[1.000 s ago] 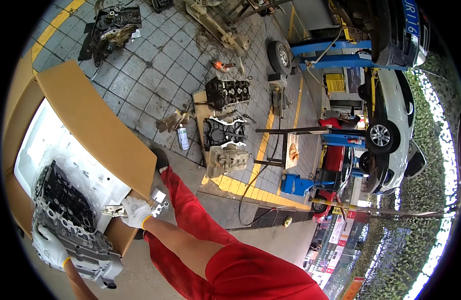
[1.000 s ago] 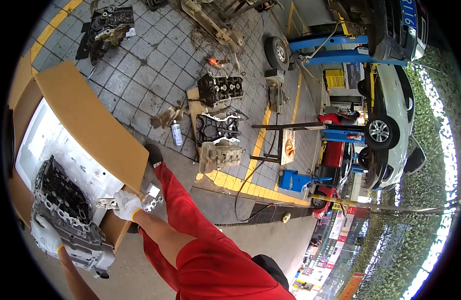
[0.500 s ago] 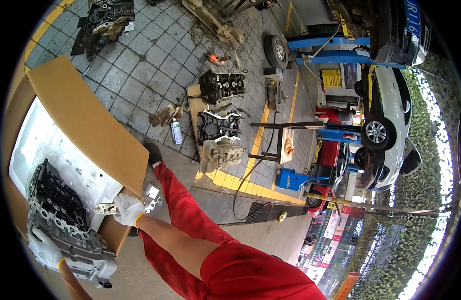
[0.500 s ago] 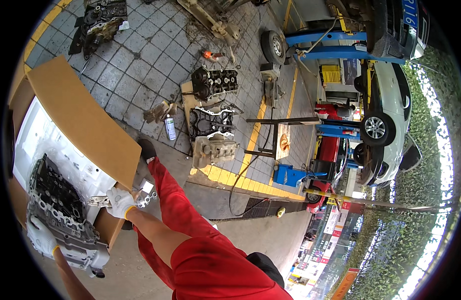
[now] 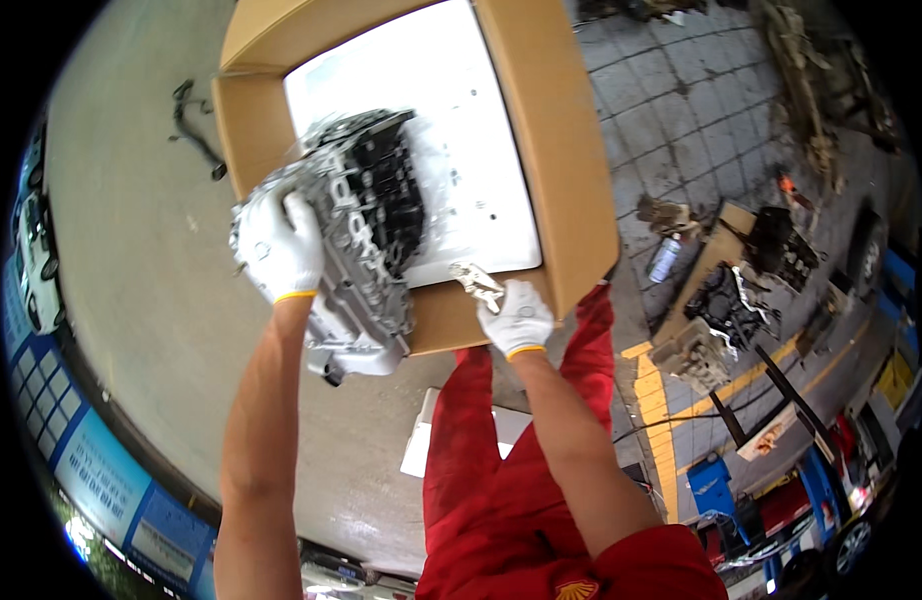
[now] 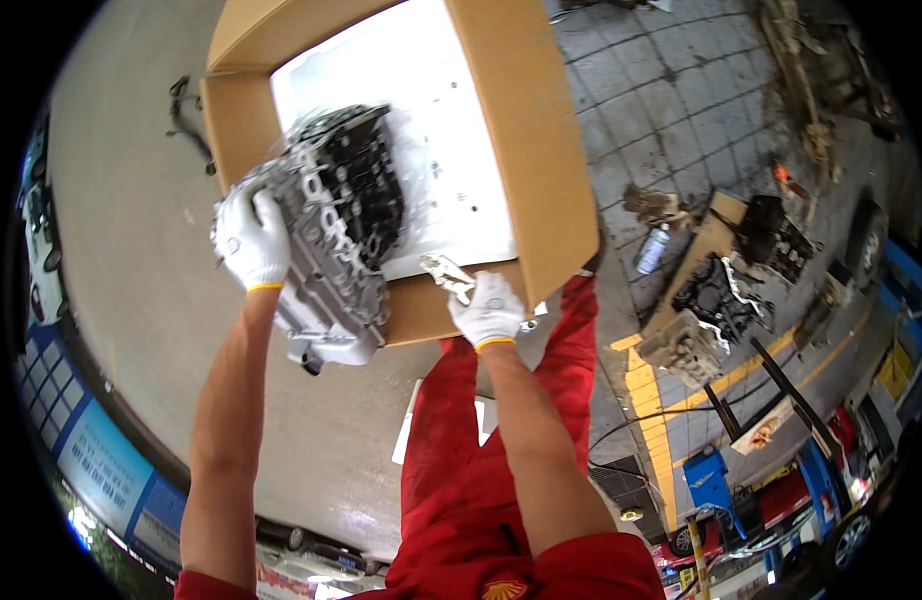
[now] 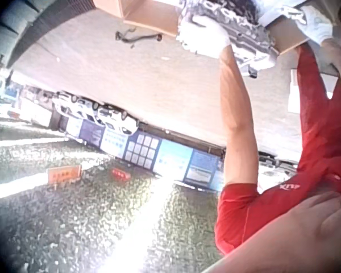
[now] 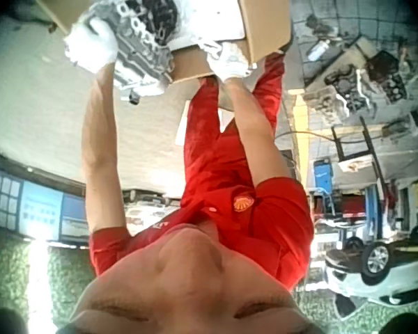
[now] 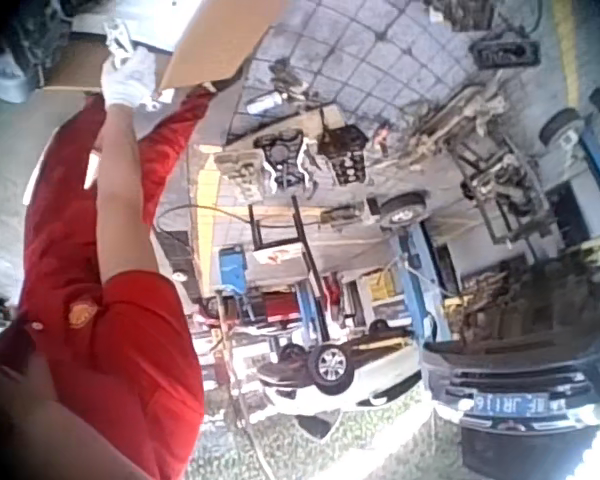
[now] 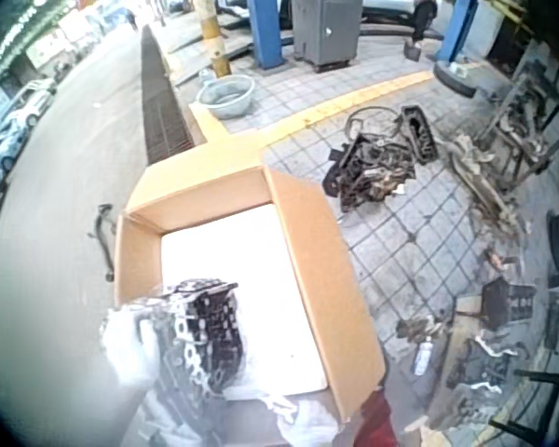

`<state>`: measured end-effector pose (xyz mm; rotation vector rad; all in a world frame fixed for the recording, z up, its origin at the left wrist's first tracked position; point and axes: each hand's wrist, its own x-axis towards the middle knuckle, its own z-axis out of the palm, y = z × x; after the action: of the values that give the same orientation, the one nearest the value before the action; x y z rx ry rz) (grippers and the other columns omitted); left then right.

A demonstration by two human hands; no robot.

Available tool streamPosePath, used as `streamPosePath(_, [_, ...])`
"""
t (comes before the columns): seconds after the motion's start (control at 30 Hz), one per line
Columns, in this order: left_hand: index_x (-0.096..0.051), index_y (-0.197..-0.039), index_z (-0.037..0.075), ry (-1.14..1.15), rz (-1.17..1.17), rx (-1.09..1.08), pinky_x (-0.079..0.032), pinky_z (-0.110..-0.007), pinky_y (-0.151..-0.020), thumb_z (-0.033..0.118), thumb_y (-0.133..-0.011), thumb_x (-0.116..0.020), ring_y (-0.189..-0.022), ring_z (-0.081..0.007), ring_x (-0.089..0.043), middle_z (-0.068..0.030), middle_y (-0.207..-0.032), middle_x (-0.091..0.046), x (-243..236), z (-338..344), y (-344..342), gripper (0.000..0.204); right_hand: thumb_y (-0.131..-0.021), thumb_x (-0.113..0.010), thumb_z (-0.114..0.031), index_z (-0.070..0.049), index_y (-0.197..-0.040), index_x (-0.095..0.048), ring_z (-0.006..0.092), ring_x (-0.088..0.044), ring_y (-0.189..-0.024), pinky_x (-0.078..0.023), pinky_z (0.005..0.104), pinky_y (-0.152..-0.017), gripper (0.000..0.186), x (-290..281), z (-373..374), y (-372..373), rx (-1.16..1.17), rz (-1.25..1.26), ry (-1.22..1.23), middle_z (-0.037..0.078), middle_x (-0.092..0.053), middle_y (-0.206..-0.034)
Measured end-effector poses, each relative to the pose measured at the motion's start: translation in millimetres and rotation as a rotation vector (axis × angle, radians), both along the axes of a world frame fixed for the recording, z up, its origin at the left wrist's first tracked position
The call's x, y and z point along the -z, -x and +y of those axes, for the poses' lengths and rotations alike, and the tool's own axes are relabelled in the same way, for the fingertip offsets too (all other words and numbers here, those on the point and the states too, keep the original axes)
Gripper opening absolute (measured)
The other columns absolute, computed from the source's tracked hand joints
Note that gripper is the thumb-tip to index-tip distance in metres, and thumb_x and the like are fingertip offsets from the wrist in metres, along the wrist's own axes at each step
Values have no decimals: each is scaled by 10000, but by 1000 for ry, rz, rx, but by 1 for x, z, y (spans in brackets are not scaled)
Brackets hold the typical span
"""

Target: The person uses locking pliers to remove a bolt from a car engine block resting in a cardboard box. They then pick up a metal gasket from the floor and place it onto the engine surface.

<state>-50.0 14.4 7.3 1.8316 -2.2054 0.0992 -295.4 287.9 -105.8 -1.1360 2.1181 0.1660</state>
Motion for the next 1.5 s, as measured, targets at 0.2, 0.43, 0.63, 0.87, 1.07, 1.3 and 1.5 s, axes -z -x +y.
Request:
streamPosePath(0.2, [-832,-1194,94,-52,-30,-67,-527,-533,-1151,232,-1075,-684,-1216,-403,-749,-188,-1229,-821,-11,3,-25,234,-895,-823,-558,-129,-1202,-738,370,-788,-1086,-634,535,-940,535,-2,5,-22,19,-48,24,132,-777,-1172])
streamPosePath(0.43, [-831,-1212,105,-54,-31,-51,-523,-519,-1146,242,-1083,-684,-1226,-390,-744,-173,-1243,-820,-4,2,-24,239,-909,-817,-565,-115,-1247,-742,360,-786,-1109,-640,522,-954,569,1,3,-17,-3,-51,-5,134,-772,-1197])
streamPosePath(0.63, [-829,-1213,94,-88,-15,-41,-528,-528,-1139,239,-1091,-674,-1226,-402,-739,-178,-1241,-817,-6,1,-24,245,-911,-817,-570,-102,-1288,-718,361,-782,-1120,-643,518,-948,610,3,6,-18,-17,-23,38,142,-761,-1219])
streamPosePath(0.87, [-829,-1226,101,-76,-37,-56,-528,-538,-1149,249,-1095,-674,-1235,-411,-735,-180,-1256,-817,-5,1,-23,252,-864,-862,-542,-117,-1252,-713,365,-774,-1135,-628,524,-964,594,3,4,-17,20,-49,0,138,-764,-1219])
streamPosePath(1.07, [-831,-1091,73,46,-62,3,-580,-530,-1029,180,-1031,-691,-1075,-414,-757,-191,-1103,-817,-6,-2,-19,186,-870,-835,-464,-113,-1231,-705,389,-765,-1099,-628,534,-938,521,3,5,-12,13,-113,41,167,-745,-1202])
streamPosePath(1.3, [-828,-1234,92,-85,-16,-72,-518,-535,-1176,237,-1102,-661,-1250,-399,-741,-182,-1271,-817,-5,1,-23,257,-731,-904,-312,-140,-1235,-687,376,-662,-1206,-514,541,-1074,574,-13,-77,29,-288,-209,759,135,-680,-1211])
streamPosePath(1.5, [-832,-1168,87,-20,-33,-32,-543,-526,-1131,202,-1073,-682,-1187,-405,-751,-183,-1201,-822,-3,2,-24,212,-842,-806,-317,-203,-1181,-723,276,-637,-1179,-381,595,-1285,367,9,-195,85,-536,45,911,35,-679,-1118])
